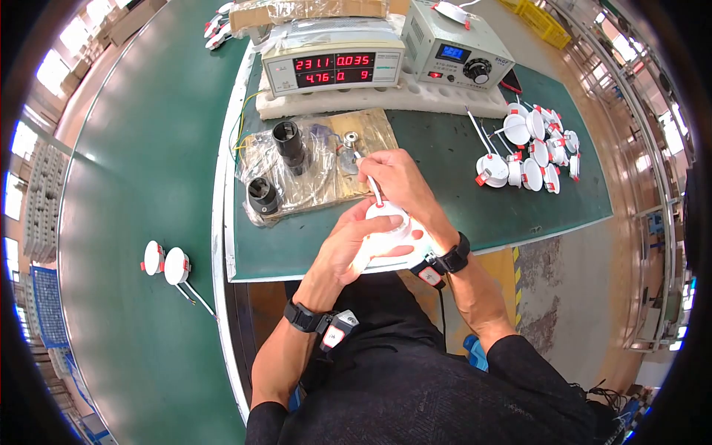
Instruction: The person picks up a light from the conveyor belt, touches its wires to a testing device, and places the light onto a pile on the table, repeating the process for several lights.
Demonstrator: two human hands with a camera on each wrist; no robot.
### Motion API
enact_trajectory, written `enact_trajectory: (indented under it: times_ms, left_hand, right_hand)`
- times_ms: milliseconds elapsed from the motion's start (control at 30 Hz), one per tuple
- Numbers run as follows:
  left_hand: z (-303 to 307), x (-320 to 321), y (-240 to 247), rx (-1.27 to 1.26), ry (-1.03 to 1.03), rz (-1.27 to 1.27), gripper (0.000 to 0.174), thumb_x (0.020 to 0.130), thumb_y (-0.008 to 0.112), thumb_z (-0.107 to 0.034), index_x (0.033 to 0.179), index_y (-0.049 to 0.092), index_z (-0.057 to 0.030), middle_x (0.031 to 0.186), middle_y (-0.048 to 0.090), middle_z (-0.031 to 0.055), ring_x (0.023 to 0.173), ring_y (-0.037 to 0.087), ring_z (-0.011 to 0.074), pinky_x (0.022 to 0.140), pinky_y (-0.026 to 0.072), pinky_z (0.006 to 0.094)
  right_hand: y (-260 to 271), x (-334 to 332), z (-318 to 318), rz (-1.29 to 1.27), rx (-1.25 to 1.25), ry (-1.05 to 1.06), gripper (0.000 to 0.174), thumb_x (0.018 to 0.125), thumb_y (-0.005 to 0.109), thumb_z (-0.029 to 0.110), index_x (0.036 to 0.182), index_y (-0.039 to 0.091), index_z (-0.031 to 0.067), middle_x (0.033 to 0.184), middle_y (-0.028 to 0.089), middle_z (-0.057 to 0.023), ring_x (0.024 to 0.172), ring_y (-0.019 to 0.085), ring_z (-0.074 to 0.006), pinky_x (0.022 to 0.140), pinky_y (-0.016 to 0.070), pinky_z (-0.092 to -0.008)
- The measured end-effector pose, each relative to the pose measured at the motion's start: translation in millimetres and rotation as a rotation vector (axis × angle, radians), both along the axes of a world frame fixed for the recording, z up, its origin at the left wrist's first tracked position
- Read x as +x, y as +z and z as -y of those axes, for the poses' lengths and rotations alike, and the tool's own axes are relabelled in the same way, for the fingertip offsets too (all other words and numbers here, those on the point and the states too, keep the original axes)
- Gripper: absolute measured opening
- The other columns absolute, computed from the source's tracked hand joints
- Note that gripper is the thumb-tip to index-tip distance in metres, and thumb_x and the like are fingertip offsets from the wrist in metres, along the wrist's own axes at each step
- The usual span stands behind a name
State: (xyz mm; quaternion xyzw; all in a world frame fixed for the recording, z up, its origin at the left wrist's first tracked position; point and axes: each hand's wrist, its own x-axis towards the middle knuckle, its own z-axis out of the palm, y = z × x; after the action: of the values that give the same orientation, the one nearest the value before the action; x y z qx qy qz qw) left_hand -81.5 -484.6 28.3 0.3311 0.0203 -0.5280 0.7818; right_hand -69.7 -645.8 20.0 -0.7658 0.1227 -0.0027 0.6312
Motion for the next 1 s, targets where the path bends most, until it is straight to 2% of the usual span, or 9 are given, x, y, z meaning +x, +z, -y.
enact_trajectory:
  times_ms: [167,267,600,700,800,900,1000]
  left_hand:
    - [-0.8,-0.2,-7.0,0.018,-0.036,0.090,0.042,0.092,0.066,-0.003,0.131,0.052,-0.0022,0.123,0.065,0.0136,0.113,0.069,0.0341,0.092,0.0608,0.0448]
    - [1.2,0.6,-9.2,0.031,-0.041,0.098,0.044,0.090,0.067,0.000,0.131,0.052,-0.0024,0.122,0.066,0.0138,0.112,0.069,0.0332,0.092,0.0613,0.0443]
    - [0.2,1.5,-13.2,0.003,-0.038,0.025,0.042,0.090,0.066,0.001,0.130,0.052,-0.0020,0.119,0.066,0.0137,0.112,0.069,0.0349,0.093,0.0611,0.0450]
    - [-0.2,1.2,-12.7,0.001,-0.036,0.032,0.041,0.090,0.066,0.000,0.130,0.052,-0.0019,0.119,0.066,0.0138,0.112,0.068,0.0351,0.093,0.0607,0.0457]
    - [-0.3,0.8,-8.8,0.013,-0.033,0.047,0.038,0.093,0.065,-0.004,0.129,0.053,-0.0020,0.119,0.066,0.0137,0.111,0.069,0.0333,0.094,0.0605,0.0463]
    - [-1.1,0.3,-7.3,-0.007,-0.015,0.018,0.033,0.098,0.062,-0.011,0.128,0.054,-0.0021,0.119,0.066,0.0140,0.109,0.070,0.0298,0.093,0.0605,0.0464]
    - [0.6,-0.2,-12.1,-0.045,0.004,0.018,0.031,0.101,0.059,-0.017,0.128,0.054,-0.0020,0.120,0.067,0.0140,0.107,0.070,0.0269,0.094,0.0601,0.0454]
  right_hand:
    - [2.6,-0.8,-1.1,-0.014,0.003,-0.013,0.029,0.089,0.059,0.018,0.075,0.065,-0.0062,0.056,0.055,-0.0072,0.049,0.054,-0.0146,0.049,0.0426,-0.0329]
    - [-2.2,0.9,-0.3,-0.012,-0.029,-0.018,0.030,0.090,0.059,0.019,0.075,0.065,-0.0064,0.056,0.055,-0.0074,0.051,0.054,-0.0142,0.050,0.0426,-0.0331]
    - [-3.4,0.4,-0.5,-0.006,-0.045,-0.019,0.030,0.089,0.059,0.019,0.075,0.066,-0.0055,0.056,0.052,-0.0056,0.052,0.049,-0.0126,0.051,0.0408,-0.0332]
    - [-3.0,-0.5,-0.1,-0.007,-0.029,-0.004,0.035,0.095,0.060,0.025,0.073,0.064,-0.0022,0.058,0.053,-0.0002,0.053,0.046,-0.0065,0.049,0.0351,-0.0283]
    - [-1.3,-0.7,-0.9,0.005,-0.055,-0.013,0.034,0.094,0.061,0.025,0.074,0.065,-0.0025,0.058,0.053,-0.0002,0.053,0.046,-0.0066,0.050,0.0357,-0.0286]
    - [-2.6,0.4,-0.2,0.008,-0.025,-0.014,0.030,0.089,0.059,0.019,0.075,0.066,-0.0065,0.057,0.055,-0.0068,0.054,0.053,-0.0130,0.053,0.0437,-0.0331]
    - [-1.5,0.3,-0.4,-0.010,-0.039,-0.016,0.031,0.090,0.061,0.021,0.078,0.067,-0.0061,0.059,0.057,-0.0075,0.056,0.055,-0.0119,0.053,0.0451,-0.0324]
